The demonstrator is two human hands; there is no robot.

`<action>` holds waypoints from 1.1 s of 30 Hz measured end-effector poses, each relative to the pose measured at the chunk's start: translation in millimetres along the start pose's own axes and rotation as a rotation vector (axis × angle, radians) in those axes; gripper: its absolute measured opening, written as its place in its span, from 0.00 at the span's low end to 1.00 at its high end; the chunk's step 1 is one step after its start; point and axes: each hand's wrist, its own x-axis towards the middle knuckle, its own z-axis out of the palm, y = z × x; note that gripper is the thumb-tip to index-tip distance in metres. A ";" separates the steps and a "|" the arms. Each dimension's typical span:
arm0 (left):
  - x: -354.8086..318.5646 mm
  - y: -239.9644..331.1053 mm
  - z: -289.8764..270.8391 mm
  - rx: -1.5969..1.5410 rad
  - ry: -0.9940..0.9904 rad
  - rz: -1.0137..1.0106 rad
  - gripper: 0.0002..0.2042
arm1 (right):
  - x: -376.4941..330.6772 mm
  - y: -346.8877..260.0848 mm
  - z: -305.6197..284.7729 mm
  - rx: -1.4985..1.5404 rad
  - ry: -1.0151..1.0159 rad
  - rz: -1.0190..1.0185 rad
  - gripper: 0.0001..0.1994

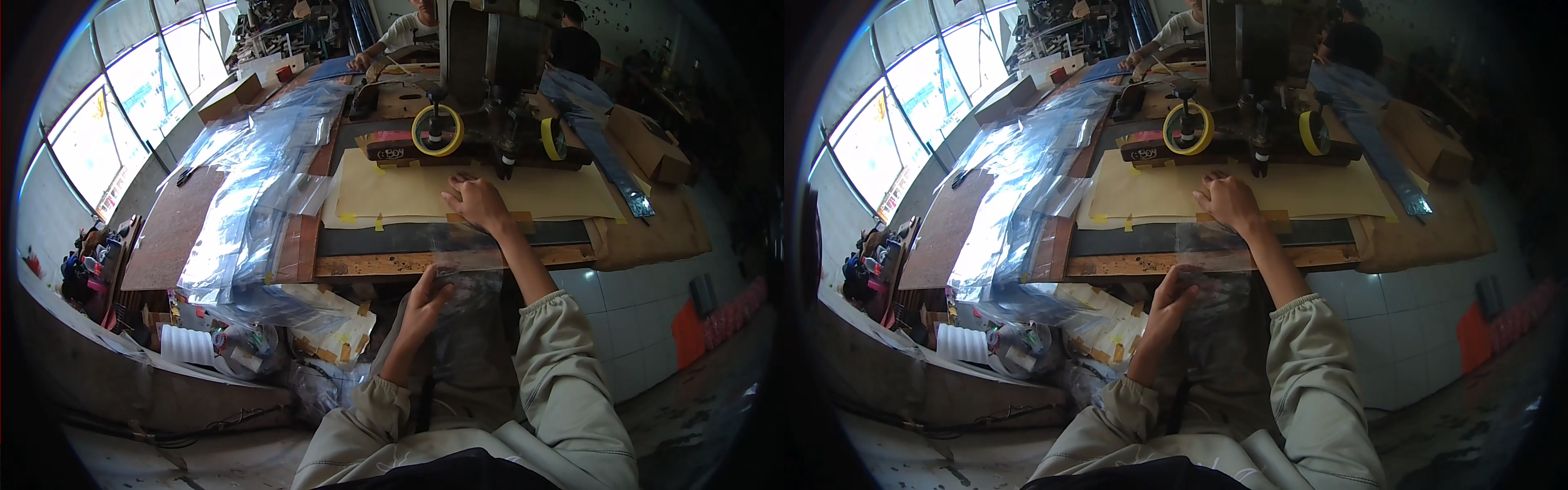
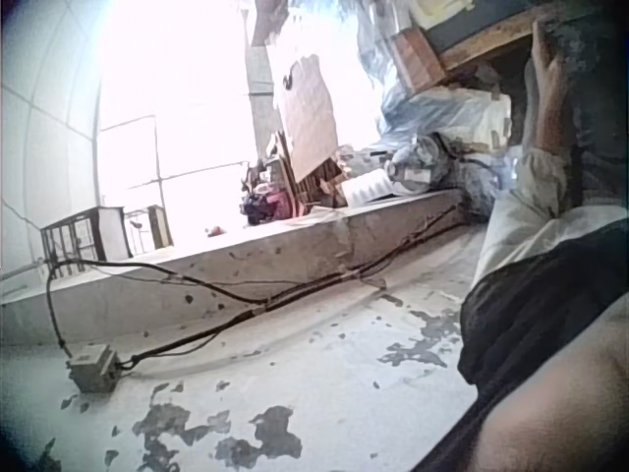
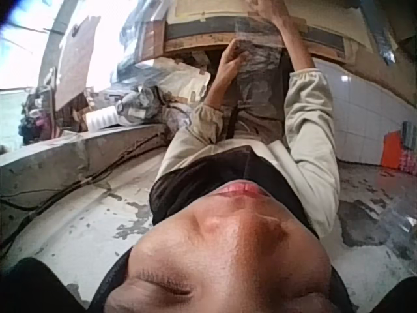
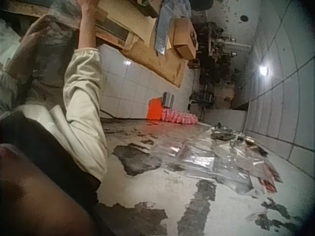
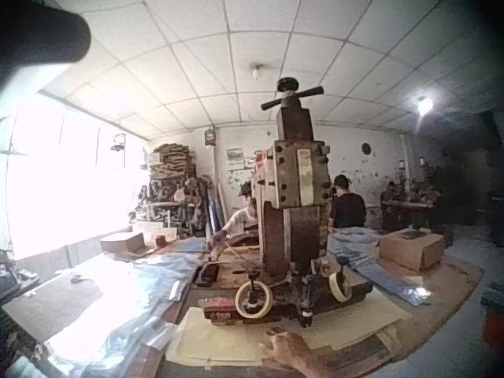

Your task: The person aligns plastic sleeves on a machine platform by hand, presses them under the machine, and folds the sleeves.

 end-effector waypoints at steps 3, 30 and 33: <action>0.4 -3.2 -0.4 0.035 -0.006 -0.013 0.16 | -1.2 4.3 2.1 -0.012 0.027 -0.021 0.19; -2.6 34.5 11.3 -0.148 -0.098 -0.102 0.16 | -0.1 9.1 2.7 0.083 -0.029 -0.005 0.20; 4.1 45.6 11.0 -0.157 -0.172 -0.055 0.18 | 4.3 4.7 -3.4 0.205 -0.098 0.113 0.20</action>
